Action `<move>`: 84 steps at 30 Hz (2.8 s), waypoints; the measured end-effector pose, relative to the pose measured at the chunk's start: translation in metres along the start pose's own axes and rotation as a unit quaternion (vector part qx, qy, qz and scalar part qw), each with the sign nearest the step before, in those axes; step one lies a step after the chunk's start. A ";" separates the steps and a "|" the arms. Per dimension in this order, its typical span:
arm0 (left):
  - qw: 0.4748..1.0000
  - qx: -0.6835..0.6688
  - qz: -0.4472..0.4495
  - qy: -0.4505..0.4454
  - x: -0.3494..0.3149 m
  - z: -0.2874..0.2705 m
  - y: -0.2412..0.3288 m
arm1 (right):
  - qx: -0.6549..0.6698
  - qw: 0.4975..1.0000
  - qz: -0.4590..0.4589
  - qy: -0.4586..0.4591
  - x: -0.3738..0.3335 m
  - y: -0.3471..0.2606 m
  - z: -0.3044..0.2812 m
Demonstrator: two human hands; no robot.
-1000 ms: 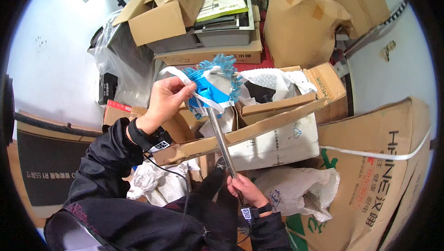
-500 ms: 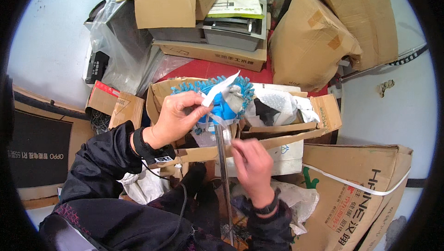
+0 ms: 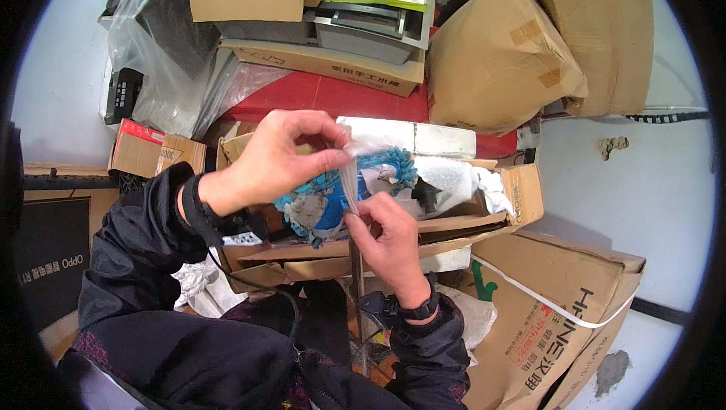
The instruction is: The person attaches a blue microfiber mop head to a metal pole by wrapping and tying a white strap around the connection point. They then extend the pole to its full length and hold the assembled mop upright.
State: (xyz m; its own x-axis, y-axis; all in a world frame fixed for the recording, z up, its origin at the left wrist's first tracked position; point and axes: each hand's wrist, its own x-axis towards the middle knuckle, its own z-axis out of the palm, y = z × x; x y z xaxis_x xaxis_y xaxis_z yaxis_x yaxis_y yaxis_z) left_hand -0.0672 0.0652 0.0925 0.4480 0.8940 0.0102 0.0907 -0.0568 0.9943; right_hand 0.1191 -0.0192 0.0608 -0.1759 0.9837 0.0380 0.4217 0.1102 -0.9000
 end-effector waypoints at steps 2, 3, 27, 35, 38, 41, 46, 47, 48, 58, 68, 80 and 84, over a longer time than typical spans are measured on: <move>1.000 0.002 0.005 -0.006 0.020 -0.010 0.000 | 0.009 1.000 0.015 -0.003 0.000 0.001 -0.001; 0.968 0.227 0.103 -0.014 0.029 -0.023 0.001 | 0.006 1.000 0.016 -0.005 0.001 0.002 -0.001; 0.887 0.420 0.120 0.150 -0.058 0.053 -0.005 | 0.133 0.991 -0.010 -0.001 0.007 0.001 -0.004; 0.972 0.176 -0.059 0.147 -0.055 0.047 -0.003 | 0.059 0.996 -0.054 0.051 0.020 -0.013 -0.027; 0.988 -0.031 -0.102 0.109 -0.047 0.043 0.000 | 0.012 0.997 -0.071 0.032 0.033 -0.021 -0.042; 0.991 -0.034 -0.087 0.092 -0.032 0.032 0.003 | -0.064 0.976 -0.210 0.003 0.060 -0.024 -0.049; 0.993 0.006 -0.076 0.085 -0.016 0.025 0.006 | -0.118 0.969 -0.208 -0.059 0.080 -0.027 -0.051; 0.993 -0.016 -0.090 0.075 -0.014 0.024 0.006 | -0.106 0.970 -0.210 -0.062 0.083 -0.027 -0.050; 0.993 -0.038 -0.098 0.062 -0.012 0.022 0.006 | -0.093 0.970 -0.214 -0.064 0.085 -0.027 -0.049; 0.983 -0.132 -0.130 0.007 0.011 0.005 0.008 | -0.082 0.944 -0.313 -0.065 0.104 -0.016 -0.049; 0.991 -0.076 -0.105 -0.023 0.037 -0.006 -0.011 | -0.031 0.953 -0.278 -0.119 0.116 -0.001 -0.054; 0.960 -0.163 -0.186 -0.132 0.041 -0.007 -0.008 | -0.116 0.920 -0.370 -0.060 0.128 -0.001 -0.050; 0.953 -0.122 -0.199 -0.193 0.037 -0.006 0.002 | -0.055 0.952 -0.284 -0.104 0.129 -0.003 -0.047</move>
State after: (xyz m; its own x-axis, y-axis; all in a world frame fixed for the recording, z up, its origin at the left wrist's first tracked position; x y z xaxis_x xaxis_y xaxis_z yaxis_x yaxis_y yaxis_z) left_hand -0.0557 0.1005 0.0953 0.7199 0.5903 -0.3650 0.1326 0.3993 0.9072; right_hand 0.1370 0.1137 0.0884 -0.5704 0.7132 0.4073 0.2943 0.6405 -0.7094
